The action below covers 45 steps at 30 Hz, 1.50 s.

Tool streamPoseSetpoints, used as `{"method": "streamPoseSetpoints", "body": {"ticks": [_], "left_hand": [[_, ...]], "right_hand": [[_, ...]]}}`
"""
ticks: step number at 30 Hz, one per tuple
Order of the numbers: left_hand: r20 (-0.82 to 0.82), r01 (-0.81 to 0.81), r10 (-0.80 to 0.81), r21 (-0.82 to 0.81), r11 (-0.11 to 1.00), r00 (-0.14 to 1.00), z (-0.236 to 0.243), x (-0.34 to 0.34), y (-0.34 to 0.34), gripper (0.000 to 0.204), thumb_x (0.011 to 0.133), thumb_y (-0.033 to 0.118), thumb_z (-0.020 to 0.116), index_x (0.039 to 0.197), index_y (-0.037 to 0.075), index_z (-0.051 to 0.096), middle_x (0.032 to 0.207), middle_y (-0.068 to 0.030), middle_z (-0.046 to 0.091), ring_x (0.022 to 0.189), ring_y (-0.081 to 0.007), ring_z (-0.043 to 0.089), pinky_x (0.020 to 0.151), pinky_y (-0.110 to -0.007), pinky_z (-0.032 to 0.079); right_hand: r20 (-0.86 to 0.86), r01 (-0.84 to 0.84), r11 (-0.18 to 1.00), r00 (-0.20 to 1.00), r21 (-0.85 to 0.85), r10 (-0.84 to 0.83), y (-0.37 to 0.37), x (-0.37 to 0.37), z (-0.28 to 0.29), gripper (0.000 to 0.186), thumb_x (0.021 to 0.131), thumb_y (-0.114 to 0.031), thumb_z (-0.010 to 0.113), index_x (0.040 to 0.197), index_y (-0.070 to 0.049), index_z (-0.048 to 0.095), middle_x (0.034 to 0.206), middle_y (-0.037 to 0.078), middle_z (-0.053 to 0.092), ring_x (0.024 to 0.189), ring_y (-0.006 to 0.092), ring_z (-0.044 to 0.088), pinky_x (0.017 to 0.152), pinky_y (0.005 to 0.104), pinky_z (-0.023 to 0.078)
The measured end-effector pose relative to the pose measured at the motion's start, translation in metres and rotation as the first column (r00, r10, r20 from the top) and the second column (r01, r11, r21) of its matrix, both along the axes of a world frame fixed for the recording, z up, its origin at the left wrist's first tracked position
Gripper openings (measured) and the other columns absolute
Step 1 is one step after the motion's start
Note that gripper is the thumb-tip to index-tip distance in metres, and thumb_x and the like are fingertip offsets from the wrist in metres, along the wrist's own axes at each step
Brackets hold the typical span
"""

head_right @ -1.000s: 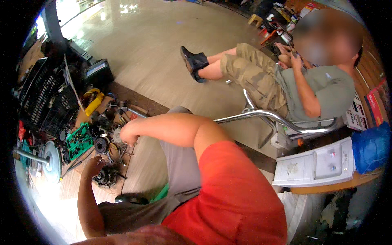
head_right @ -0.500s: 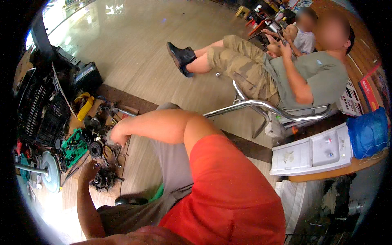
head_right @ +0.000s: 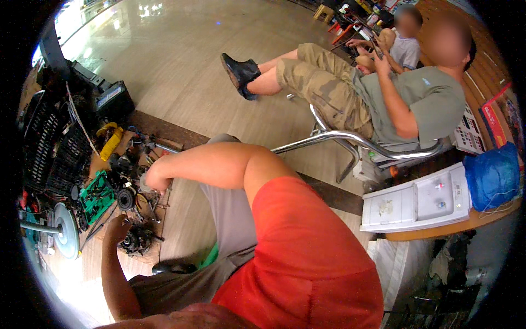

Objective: The person uses a wrench and their hands to disassemble and inspect a mechanical component on a piece of cardboard on the floor.

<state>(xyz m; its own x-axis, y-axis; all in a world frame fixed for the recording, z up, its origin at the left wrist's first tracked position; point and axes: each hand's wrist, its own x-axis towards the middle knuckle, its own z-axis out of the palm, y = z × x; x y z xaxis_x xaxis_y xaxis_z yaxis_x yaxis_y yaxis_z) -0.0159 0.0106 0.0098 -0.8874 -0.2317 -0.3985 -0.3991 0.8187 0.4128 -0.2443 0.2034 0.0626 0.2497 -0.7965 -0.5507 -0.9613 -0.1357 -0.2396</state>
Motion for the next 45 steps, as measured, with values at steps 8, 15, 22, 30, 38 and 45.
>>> {"method": "streamPoseSetpoints", "body": {"ticks": [8,15,22,30,38,45], "left_hand": [[-0.043,-0.001,0.002,0.007,1.0,0.999,-0.006,0.004,-0.005,0.038,0.078,0.017,0.062,0.11,-0.003,0.058,0.099,-0.0254,0.063,0.095,-0.038,0.061,0.08,-0.042,0.048],[-0.015,-0.018,0.018,-0.003,1.0,1.0,0.005,0.002,0.002,0.037,0.078,0.018,0.063,0.109,-0.002,0.058,0.1,-0.0257,0.063,0.096,-0.0391,0.06,0.081,-0.043,0.048],[-0.074,-0.005,0.008,0.034,0.999,0.997,-0.001,0.003,0.0,0.035,0.078,0.017,0.063,0.108,-0.002,0.059,0.101,-0.0251,0.062,0.097,-0.0393,0.06,0.081,-0.043,0.048],[-0.03,-0.014,0.014,-0.003,1.0,0.999,-0.002,0.003,-0.003,0.035,0.078,0.016,0.064,0.107,-0.001,0.059,0.101,-0.024,0.063,0.097,-0.0386,0.06,0.081,-0.043,0.048],[-0.072,0.042,-0.043,-0.011,0.999,0.997,-0.001,0.005,-0.002,0.032,0.078,0.015,0.063,0.106,0.0,0.059,0.097,-0.0237,0.063,0.093,-0.0382,0.061,0.078,-0.043,0.048],[-0.045,0.021,-0.022,-0.003,1.0,0.999,0.005,0.0,0.004,0.033,0.078,0.015,0.064,0.107,0.0,0.059,0.094,-0.0249,0.063,0.089,-0.0381,0.062,0.074,-0.043,0.049]], "right_hand": [[-0.011,0.045,0.998,0.999,0.049,-0.044,-0.003,0.003,-0.002,0.034,0.078,-0.029,0.066,0.1,-0.003,0.066,0.094,0.017,0.066,0.09,0.0345,0.062,0.077,0.0449,0.048],[-0.035,0.051,0.996,0.998,0.072,-0.049,-0.003,0.005,0.004,0.034,0.079,-0.029,0.066,0.1,-0.003,0.066,0.095,0.017,0.066,0.09,0.0339,0.062,0.077,0.0445,0.048],[-0.034,0.006,0.998,0.999,0.058,-0.004,-0.003,0.002,0.0,0.035,0.079,-0.03,0.066,0.099,-0.001,0.066,0.095,0.018,0.066,0.09,0.0349,0.062,0.077,0.0448,0.048],[-0.034,0.055,0.996,0.998,0.07,-0.052,-0.004,0.002,-0.003,0.037,0.078,-0.03,0.066,0.102,-0.002,0.066,0.097,0.019,0.065,0.092,0.0359,0.061,0.079,0.0452,0.048],[-0.039,0.053,0.996,0.998,0.067,-0.051,0.0,0.005,0.011,0.037,0.078,-0.03,0.066,0.104,-0.003,0.065,0.098,0.018,0.065,0.093,0.0355,0.061,0.08,0.0454,0.048],[-0.037,0.057,0.997,0.998,0.061,-0.055,-0.001,0.001,-0.003,0.035,0.078,-0.029,0.066,0.101,-0.002,0.066,0.096,0.018,0.066,0.091,0.0355,0.061,0.079,0.0451,0.048]]}}
